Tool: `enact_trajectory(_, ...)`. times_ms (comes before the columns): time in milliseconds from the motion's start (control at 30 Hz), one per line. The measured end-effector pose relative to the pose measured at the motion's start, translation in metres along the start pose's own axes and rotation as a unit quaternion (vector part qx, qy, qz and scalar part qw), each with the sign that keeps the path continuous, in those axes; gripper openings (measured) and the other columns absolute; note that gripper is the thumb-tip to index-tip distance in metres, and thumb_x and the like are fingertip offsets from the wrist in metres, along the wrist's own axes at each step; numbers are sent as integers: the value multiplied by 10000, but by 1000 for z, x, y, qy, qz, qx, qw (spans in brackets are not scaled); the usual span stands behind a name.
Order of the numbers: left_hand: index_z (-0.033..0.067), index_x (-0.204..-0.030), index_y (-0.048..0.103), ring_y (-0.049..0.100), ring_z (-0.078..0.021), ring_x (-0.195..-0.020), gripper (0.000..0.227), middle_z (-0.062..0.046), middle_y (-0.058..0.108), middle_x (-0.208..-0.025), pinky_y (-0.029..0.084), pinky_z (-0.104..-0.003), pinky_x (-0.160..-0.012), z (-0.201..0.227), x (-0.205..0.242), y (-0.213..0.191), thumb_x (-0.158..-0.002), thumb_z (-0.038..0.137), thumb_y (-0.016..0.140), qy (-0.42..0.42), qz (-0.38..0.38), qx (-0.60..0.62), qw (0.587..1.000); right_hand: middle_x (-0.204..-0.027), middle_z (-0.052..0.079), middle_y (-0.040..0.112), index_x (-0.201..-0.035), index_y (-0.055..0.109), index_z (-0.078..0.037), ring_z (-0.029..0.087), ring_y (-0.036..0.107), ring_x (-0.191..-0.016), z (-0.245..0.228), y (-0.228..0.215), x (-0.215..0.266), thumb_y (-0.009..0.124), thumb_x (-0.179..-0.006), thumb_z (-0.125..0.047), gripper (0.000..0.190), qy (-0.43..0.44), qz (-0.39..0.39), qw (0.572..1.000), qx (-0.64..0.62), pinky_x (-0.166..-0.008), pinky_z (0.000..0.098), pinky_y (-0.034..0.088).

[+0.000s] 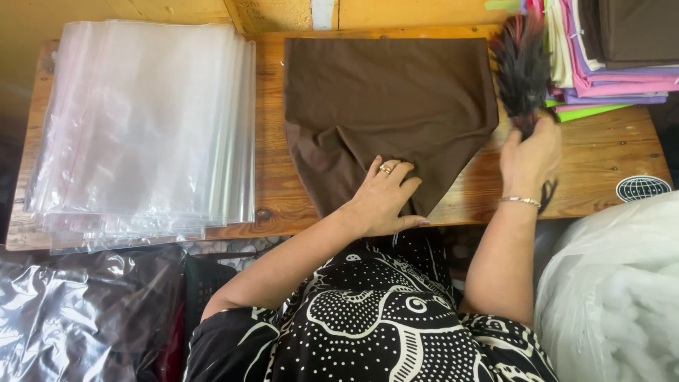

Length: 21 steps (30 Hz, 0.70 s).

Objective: Sealing a fabric item in a plastic bag, moving it to a basket, and then cleaning and folding another piece of fabric.

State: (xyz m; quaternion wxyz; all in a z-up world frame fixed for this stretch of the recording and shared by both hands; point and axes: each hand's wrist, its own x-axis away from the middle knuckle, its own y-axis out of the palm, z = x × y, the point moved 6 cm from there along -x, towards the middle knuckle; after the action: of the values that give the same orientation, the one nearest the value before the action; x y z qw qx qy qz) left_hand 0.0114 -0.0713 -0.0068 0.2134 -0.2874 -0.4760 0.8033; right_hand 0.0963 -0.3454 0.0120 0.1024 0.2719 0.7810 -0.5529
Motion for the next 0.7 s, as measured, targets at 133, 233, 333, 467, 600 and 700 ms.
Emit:
enact_trajectory(133,100,-1302,645,495,-473,-1377,533,-177,544,-1419,294,-691,-1173,-18,-10,3,-964,512,658,8,34,202,979,-1143,153,578,-1100,680,-86,452,652,-1004,-81,-7,28,807,-959,-308,292,-49,-59,997,2,-841,559,540)
enact_trajectory(233,188,-1104,697,666,-238,-1114,196,3,631,-1111,487,-411,-1012,-40,-3,-20,-945,302,694,-16,180,113,977,-1150,149,575,-1100,686,-66,464,650,-1030,-112,14,44,791,-927,-334,336,-111,-175,974,-87,-871,545,549)
enact_trajectory(333,127,-939,650,609,-400,-1080,459,-84,575,-1011,477,-538,-974,-55,19,-24,-747,507,822,-133,71,-19,988,-1062,191,592,-1046,674,-56,502,638,-1018,-137,4,60,734,-943,-452,413,-70,-264,956,-104,-850,575,539)
enact_trajectory(467,84,-946,655,554,-388,-1083,553,-108,545,-1011,443,-520,-1019,-59,28,-15,-665,507,874,-109,43,-47,992,-1113,166,599,-1072,655,-79,502,664,-1018,-139,17,77,800,-784,-540,563,-21,-324,945,-36,-876,577,552)
enact_trajectory(600,115,-929,674,543,-341,-1066,324,-74,525,-993,446,-477,-1004,-72,24,1,-757,330,844,-77,70,-35,994,-951,169,682,-997,698,-68,472,703,-935,-96,65,65,741,-892,-383,336,-43,-280,959,-2,-763,548,588)
enact_trajectory(700,115,-825,661,546,-327,-993,156,-83,536,-943,445,-456,-947,-78,27,7,-799,218,776,-49,89,-18,995,-906,126,753,-990,765,-96,363,723,-962,-73,56,51,815,-829,-333,291,-6,-259,955,-144,-766,461,570)
